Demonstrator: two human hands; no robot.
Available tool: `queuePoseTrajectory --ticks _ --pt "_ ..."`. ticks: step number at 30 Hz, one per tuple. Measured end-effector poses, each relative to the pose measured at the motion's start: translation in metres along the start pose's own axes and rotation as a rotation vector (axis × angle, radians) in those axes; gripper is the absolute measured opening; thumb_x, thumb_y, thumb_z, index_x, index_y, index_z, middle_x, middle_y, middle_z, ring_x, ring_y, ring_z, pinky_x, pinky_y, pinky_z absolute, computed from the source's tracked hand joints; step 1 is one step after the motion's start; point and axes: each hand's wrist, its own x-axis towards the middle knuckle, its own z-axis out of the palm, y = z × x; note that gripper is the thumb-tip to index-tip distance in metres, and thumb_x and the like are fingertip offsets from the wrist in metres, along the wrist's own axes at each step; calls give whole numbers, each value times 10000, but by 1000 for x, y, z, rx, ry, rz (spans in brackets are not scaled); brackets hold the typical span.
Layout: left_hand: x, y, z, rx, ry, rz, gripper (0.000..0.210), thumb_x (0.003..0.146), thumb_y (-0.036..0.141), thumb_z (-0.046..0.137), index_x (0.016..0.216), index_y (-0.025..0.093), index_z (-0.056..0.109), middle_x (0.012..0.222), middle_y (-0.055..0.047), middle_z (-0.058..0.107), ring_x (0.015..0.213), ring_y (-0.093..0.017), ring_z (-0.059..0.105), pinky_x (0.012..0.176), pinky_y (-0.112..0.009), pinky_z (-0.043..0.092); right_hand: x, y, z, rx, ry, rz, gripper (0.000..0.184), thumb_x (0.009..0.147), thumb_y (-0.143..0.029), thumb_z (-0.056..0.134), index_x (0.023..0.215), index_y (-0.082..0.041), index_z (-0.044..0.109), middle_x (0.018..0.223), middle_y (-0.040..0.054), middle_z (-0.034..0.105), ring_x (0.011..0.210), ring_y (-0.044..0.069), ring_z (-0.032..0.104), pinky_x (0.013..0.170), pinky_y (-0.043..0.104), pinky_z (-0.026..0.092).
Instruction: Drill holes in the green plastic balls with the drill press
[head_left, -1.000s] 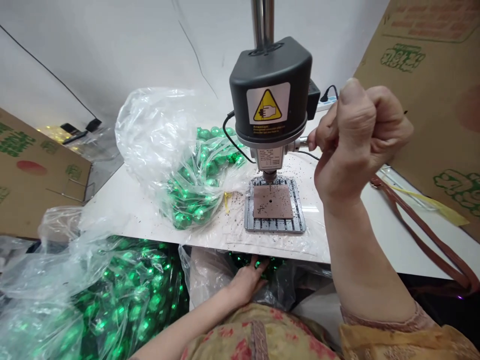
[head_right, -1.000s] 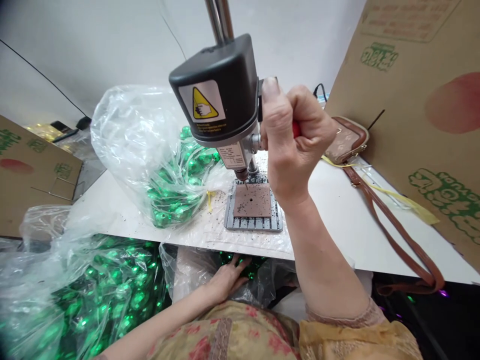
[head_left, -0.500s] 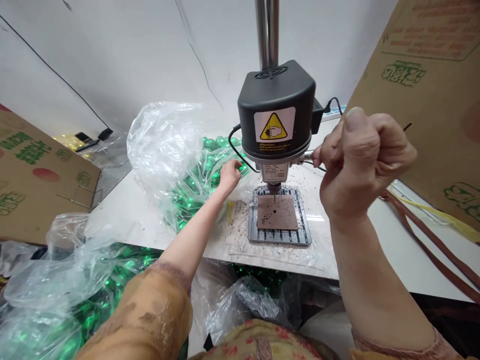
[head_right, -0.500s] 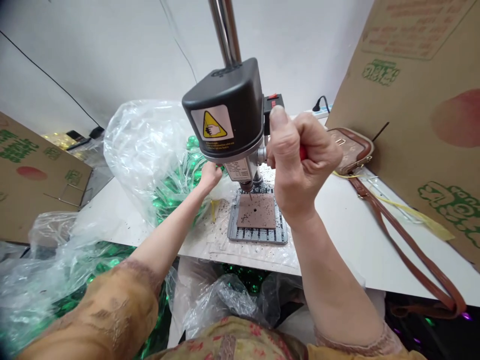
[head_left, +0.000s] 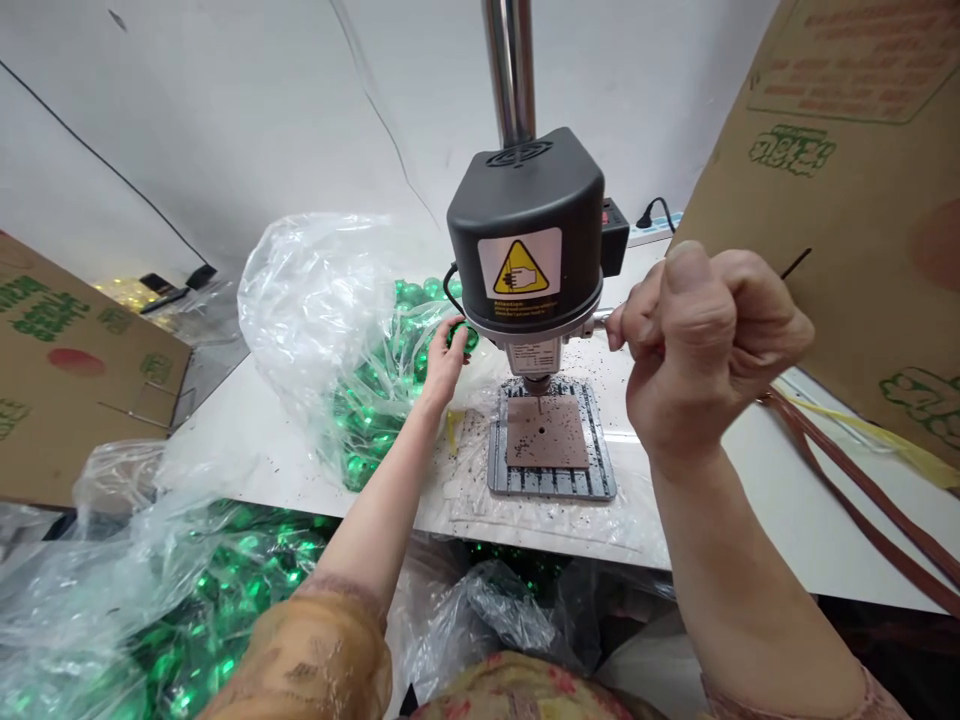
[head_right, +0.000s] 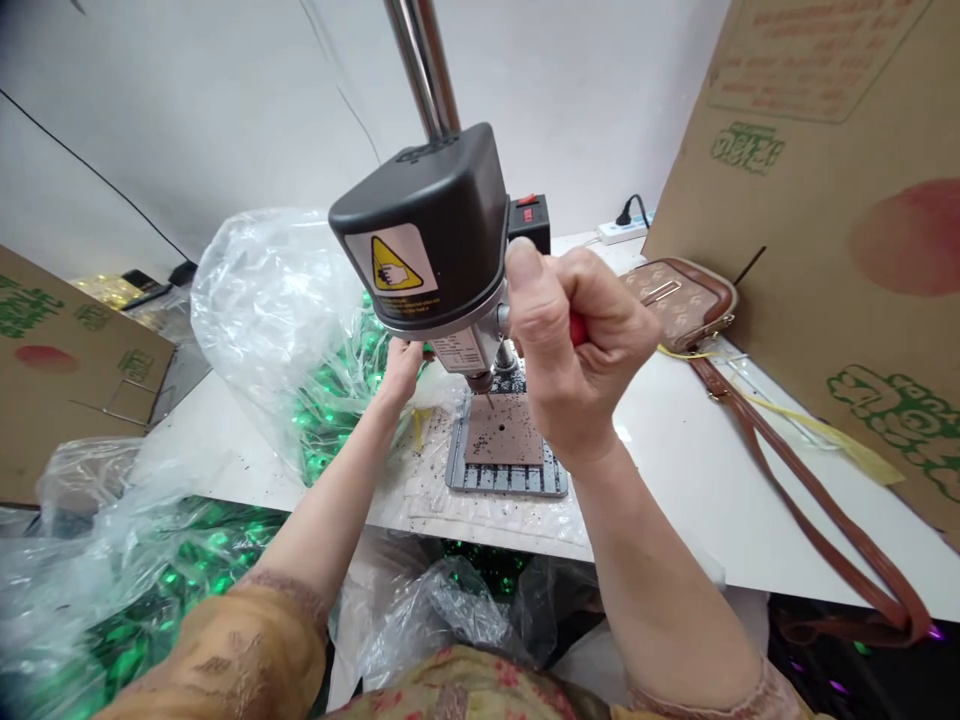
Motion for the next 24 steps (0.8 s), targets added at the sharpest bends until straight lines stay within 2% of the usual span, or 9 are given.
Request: queuePoseTrajectory --ticks 3,5,7,10,13,15,19,22,24 --pt "-40 15 -10 -212 -37 -89 401 916 526 650 1187 231 630 887 -24 673 639 -124 640 593 -241 527 0 1 0 -14 -13 -26 491 923 -355 632 585 -219 303 488 -38 294 433 92 309 424 332 247" --pt "-64 21 -13 -202 -93 -94 463 859 552 722 1185 235 635 898 -14 663 647 -112 648 608 -234 538 0 1 0 -34 -13 -32 484 926 -356 624 582 -226 309 488 -37 304 432 98 316 420 333 265" --pt "-82 24 -13 -153 -96 -106 498 802 552 782 1152 223 651 902 -8 656 631 -96 633 595 -223 528 0 0 0 -38 -5 -28 477 923 -353 625 578 -230 319 487 -36 308 428 102 318 416 338 272" --pt "-98 25 -10 -268 -95 -230 525 824 569 744 1210 239 611 926 -16 676 635 -115 654 586 -242 531 0 -1 0 -46 -8 -27 472 923 -351 624 578 -231 326 480 -39 299 423 100 315 415 335 275" --pt "-107 25 -7 -473 -184 -399 566 877 627 651 1299 264 548 1006 -54 709 713 -167 703 642 -305 572 0 -1 -1 -35 -23 -18 464 927 -349 619 580 -229 335 482 -42 301 424 96 311 422 327 277" --pt "-113 24 -5 -510 -216 -442 627 863 680 648 1315 259 538 1028 -70 713 714 -168 692 634 -305 559 0 -1 -2 -7 -24 1 459 918 -344 633 577 -226 350 483 -42 313 428 95 311 432 328 272" --pt "-126 20 0 -299 -222 -309 704 724 543 863 1269 232 544 1015 -40 706 717 -127 642 644 -254 516 -2 -1 -3 7 -9 29 460 906 -364 652 566 -222 375 481 -39 326 439 98 323 457 340 272" --pt "-130 18 2 -185 -247 -172 605 749 485 855 1192 208 549 1007 -38 699 869 -158 664 771 -279 540 -3 -1 -3 -8 -10 37 473 907 -386 647 566 -224 362 482 -38 331 441 101 329 460 345 278" --pt "-130 18 2 -161 -320 -123 557 790 468 822 1204 200 563 1037 -54 702 944 -181 672 839 -312 548 -3 -1 -3 -15 -12 35 481 904 -404 649 569 -229 350 481 -39 333 439 108 333 454 351 281"
